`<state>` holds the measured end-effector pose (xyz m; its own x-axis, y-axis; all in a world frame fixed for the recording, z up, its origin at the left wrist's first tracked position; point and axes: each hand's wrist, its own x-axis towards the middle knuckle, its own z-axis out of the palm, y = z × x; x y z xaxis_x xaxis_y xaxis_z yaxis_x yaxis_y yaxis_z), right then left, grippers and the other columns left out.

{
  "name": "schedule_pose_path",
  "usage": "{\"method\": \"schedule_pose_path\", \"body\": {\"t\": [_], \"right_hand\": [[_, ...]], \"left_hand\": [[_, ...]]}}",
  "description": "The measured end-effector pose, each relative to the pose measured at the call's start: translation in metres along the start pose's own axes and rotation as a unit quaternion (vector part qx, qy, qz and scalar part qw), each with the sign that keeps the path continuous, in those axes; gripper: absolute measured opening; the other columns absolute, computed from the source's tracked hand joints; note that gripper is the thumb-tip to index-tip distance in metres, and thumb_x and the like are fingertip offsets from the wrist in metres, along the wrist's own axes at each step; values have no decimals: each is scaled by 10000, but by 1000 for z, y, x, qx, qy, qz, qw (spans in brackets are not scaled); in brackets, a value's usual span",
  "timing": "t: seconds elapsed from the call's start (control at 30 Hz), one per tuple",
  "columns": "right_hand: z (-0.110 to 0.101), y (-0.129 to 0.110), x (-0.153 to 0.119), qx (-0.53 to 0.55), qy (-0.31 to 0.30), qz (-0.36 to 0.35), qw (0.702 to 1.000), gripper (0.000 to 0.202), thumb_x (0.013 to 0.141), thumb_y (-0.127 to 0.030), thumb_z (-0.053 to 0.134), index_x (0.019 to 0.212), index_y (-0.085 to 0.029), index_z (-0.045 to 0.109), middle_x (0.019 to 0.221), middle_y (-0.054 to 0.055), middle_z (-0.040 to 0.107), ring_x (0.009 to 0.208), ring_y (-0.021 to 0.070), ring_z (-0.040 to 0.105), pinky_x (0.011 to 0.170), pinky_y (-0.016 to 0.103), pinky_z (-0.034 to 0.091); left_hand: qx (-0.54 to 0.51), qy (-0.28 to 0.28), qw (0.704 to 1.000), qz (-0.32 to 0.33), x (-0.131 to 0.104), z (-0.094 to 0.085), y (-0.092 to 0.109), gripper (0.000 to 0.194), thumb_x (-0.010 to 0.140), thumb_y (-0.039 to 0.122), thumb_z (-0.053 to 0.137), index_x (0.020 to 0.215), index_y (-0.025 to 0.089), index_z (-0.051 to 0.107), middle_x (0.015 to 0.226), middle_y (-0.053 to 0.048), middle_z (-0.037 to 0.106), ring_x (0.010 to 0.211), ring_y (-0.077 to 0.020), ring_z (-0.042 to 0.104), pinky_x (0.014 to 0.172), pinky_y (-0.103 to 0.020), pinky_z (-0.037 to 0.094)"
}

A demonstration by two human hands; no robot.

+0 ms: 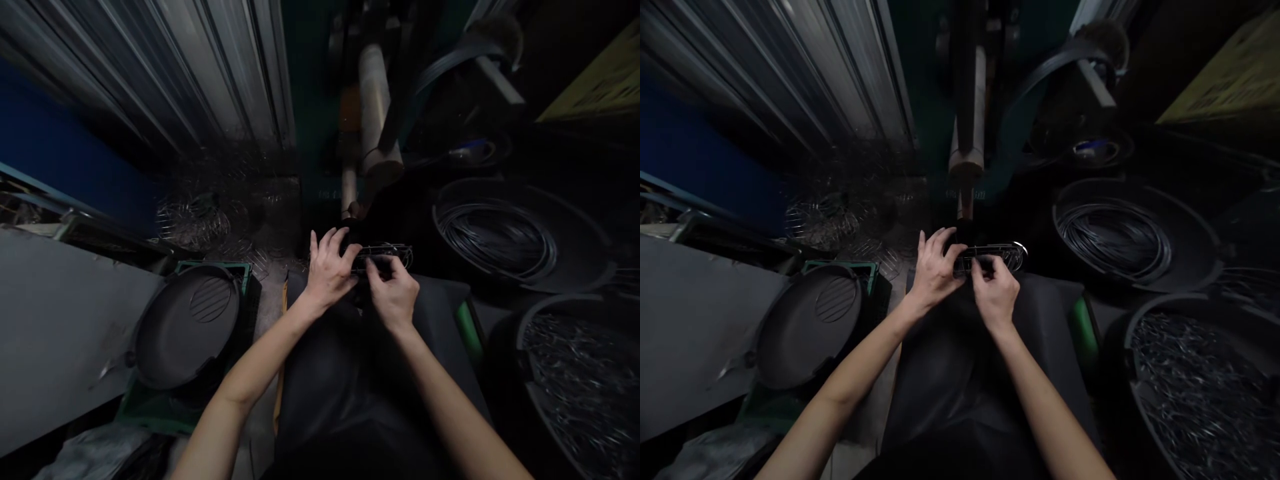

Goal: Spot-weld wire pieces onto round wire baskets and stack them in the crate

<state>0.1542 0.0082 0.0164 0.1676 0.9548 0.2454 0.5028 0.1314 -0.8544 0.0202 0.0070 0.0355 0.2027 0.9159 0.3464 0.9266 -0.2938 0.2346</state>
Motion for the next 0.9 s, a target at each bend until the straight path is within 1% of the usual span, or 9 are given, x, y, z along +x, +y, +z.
{"method": "schedule_pose_path", "body": {"t": [0.13,0.23,0.43,0.6,0.73,0.9], "right_hand": [[8,-4,8,-16,26,-59,998,280,834,-455,552,833,-183,619,778,49,676,651,162,622,629,265,487],[11,-6,14,-23,36,-84,996,268,845,-446,549,829,-187,617,769,50,672,662,165,621,635,269,490],[15,-5,23,-17,42,-110,993,264,853,-437,557,849,-182,626,793,56,676,700,173,627,668,275,490],[19,-4,28,-9,37,-126,991,261,863,-428,554,856,-177,626,795,56,675,712,174,629,696,283,495],[21,-5,32,-1,36,-136,990,262,865,-429,554,851,-175,622,788,57,673,709,170,629,690,279,497],[24,-7,40,-12,36,-141,989,278,863,-449,539,847,-185,623,789,61,679,700,176,631,675,288,504]], "left_hand": [[-8,31,999,-9,7,-2,-4,439,735,259,669,1152,202,543,1386,-141,444,1326,-320,377,1128,-616,206],[-10,51,999,-10,11,-2,-8,403,756,251,645,1143,210,540,1391,-134,442,1334,-314,373,1131,-608,213],[-22,66,998,-6,17,0,-15,447,718,219,672,1142,213,529,1411,-119,420,1356,-304,342,1149,-589,191],[-30,69,997,-5,20,1,-20,477,703,210,681,1151,201,518,1410,-127,415,1355,-311,338,1143,-592,197],[-29,82,996,-2,22,2,-23,499,692,214,695,1155,197,511,1408,-129,415,1351,-314,343,1140,-588,207],[-32,79,996,-10,29,0,-25,491,697,209,683,1155,203,506,1413,-124,411,1353,-309,341,1141,-580,214]]}}
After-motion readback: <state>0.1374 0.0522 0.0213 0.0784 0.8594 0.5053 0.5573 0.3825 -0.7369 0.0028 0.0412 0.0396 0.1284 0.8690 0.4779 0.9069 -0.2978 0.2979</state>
